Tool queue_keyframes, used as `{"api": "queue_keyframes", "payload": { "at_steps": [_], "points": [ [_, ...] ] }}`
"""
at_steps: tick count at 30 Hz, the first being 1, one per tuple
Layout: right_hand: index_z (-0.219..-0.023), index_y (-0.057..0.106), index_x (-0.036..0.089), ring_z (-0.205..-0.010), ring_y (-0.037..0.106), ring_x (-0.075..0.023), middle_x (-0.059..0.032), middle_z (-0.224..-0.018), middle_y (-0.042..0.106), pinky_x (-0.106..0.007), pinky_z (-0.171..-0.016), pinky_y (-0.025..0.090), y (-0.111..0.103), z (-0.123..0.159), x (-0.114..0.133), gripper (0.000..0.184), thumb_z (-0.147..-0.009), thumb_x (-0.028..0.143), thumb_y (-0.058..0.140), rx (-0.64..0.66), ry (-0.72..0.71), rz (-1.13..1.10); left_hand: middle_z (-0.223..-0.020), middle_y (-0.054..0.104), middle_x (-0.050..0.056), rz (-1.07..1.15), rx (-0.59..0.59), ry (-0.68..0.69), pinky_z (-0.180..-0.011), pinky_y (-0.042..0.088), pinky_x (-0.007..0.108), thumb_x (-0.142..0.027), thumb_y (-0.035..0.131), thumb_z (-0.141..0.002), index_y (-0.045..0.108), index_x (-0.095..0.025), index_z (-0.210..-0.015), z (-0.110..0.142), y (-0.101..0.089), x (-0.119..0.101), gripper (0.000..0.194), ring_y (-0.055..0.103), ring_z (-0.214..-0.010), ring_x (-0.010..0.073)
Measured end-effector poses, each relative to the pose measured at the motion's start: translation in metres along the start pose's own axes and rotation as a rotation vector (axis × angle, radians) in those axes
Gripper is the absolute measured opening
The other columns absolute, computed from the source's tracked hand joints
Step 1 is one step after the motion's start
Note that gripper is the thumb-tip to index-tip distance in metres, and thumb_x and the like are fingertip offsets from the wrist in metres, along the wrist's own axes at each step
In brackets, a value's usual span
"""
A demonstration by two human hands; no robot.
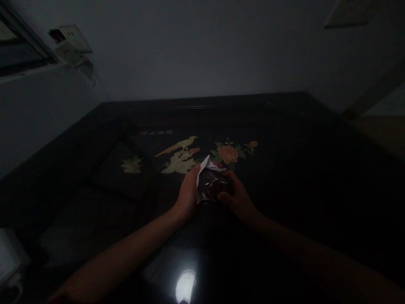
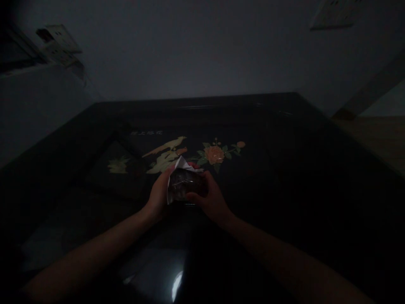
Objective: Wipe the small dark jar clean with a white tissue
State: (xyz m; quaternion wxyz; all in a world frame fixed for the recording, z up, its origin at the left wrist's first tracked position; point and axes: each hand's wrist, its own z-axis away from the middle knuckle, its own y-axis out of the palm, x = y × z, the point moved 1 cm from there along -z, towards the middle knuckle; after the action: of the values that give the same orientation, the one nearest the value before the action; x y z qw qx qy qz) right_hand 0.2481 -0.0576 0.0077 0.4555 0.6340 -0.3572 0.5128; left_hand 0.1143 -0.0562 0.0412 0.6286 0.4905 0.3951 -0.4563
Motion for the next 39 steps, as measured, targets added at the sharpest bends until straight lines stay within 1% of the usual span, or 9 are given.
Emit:
{"api": "queue_keyframes", "payload": {
  "at_steps": [6, 9, 13, 19, 22, 29, 33, 36, 39],
  "points": [
    [-0.086, 0.046, 0.023, -0.071, 0.054, -0.0179, 0.0015, -0.076, 0.056, -0.028, -0.062, 0.044, -0.001, 0.001, -0.002, 0.058, -0.056, 0.062, 0.076, -0.074, -0.014, 0.106, -0.113, 0.065, 0.011, -0.556, 0.145, 0.633, -0.097, 0.04, 0.037, -0.041, 0.029, -0.096, 0.064, -0.016, -0.107, 0.01, -0.003, -0.007, 0.044, 0.057, -0.109, 0.0227],
    [-0.087, 0.047, 0.023, -0.074, 0.053, -0.0188, 0.0018, -0.076, 0.055, -0.029, -0.065, 0.044, -0.001, 0.001, -0.004, 0.058, -0.055, 0.06, 0.077, -0.114, -0.023, 0.153, -0.116, 0.064, 0.011, -0.727, 0.219, 0.813, -0.1, 0.038, 0.038, -0.036, 0.03, -0.097, 0.063, -0.017, -0.109, 0.012, -0.002, -0.011, 0.04, 0.055, -0.113, 0.022],
    [-0.087, 0.046, 0.023, -0.073, 0.054, -0.0188, 0.0018, -0.076, 0.056, -0.03, -0.064, 0.044, 0.0, 0.002, -0.002, 0.058, -0.055, 0.06, 0.077, -0.106, 0.019, 0.124, -0.113, 0.065, 0.01, -0.633, 0.173, 0.687, -0.098, 0.04, 0.036, -0.038, 0.03, -0.096, 0.065, -0.017, -0.105, 0.01, -0.001, -0.013, 0.042, 0.057, -0.11, 0.0221],
    [-0.084, 0.045, 0.023, -0.069, 0.056, -0.0168, 0.0028, -0.073, 0.056, -0.027, -0.059, 0.045, 0.0, 0.002, 0.003, 0.057, -0.056, 0.061, 0.076, -0.06, 0.031, 0.108, -0.093, 0.071, 0.008, -0.146, 0.042, 0.149, -0.076, 0.049, 0.03, -0.043, 0.041, -0.09, 0.068, -0.014, -0.097, 0.002, 0.001, -0.003, 0.04, 0.065, -0.085, 0.0217],
    [-0.085, 0.045, 0.024, -0.071, 0.057, -0.0175, 0.0017, -0.076, 0.057, -0.028, -0.06, 0.047, -0.001, 0.002, 0.002, 0.059, -0.055, 0.062, 0.077, -0.042, 0.029, 0.063, -0.088, 0.072, 0.007, 0.06, -0.002, -0.008, -0.073, 0.05, 0.029, -0.039, 0.044, -0.088, 0.068, -0.015, -0.091, 0.0, 0.004, 0.0, 0.034, 0.066, -0.081, 0.0205],
    [-0.097, 0.048, 0.025, -0.092, 0.06, -0.0235, -0.0046, -0.1, 0.06, -0.035, -0.078, 0.05, 0.0, 0.0, 0.0, 0.063, -0.055, 0.062, 0.077, 0.022, -0.018, -0.021, -0.08, 0.072, 0.007, 0.289, 0.121, -0.24, -0.076, 0.052, 0.03, -0.03, 0.045, -0.083, 0.069, -0.013, -0.087, -0.002, 0.008, -0.003, 0.029, 0.068, -0.081, 0.0211],
    [-0.097, 0.048, 0.024, -0.087, 0.06, -0.0216, -0.0033, -0.095, 0.06, -0.033, -0.075, 0.049, 0.001, 0.0, -0.001, 0.064, -0.055, 0.061, 0.078, 0.017, -0.019, -0.05, -0.083, 0.072, 0.007, 0.189, 0.079, -0.172, -0.077, 0.051, 0.031, -0.035, 0.046, -0.084, 0.069, -0.013, -0.089, -0.001, 0.006, -0.004, 0.032, 0.067, -0.083, 0.022],
    [-0.093, 0.047, 0.023, -0.079, 0.059, -0.0195, -0.001, -0.087, 0.06, -0.03, -0.069, 0.048, 0.0, 0.001, -0.002, 0.062, -0.055, 0.06, 0.079, 0.001, 0.002, -0.021, -0.089, 0.072, 0.008, -0.011, 0.027, 0.015, -0.078, 0.05, 0.032, -0.042, 0.046, -0.086, 0.068, -0.014, -0.093, 0.003, 0.003, -0.005, 0.037, 0.066, -0.084, 0.0227],
    [-0.089, 0.046, 0.023, -0.074, 0.057, -0.0186, 0.0006, -0.08, 0.058, -0.028, -0.063, 0.045, -0.001, 0.002, -0.002, 0.06, -0.055, 0.06, 0.078, -0.037, 0.003, 0.066, -0.101, 0.07, 0.009, -0.278, 0.057, 0.292, -0.085, 0.047, 0.033, -0.043, 0.039, -0.092, 0.067, -0.015, -0.099, 0.008, 0.001, -0.008, 0.04, 0.064, -0.093, 0.0228]
  ]
}}
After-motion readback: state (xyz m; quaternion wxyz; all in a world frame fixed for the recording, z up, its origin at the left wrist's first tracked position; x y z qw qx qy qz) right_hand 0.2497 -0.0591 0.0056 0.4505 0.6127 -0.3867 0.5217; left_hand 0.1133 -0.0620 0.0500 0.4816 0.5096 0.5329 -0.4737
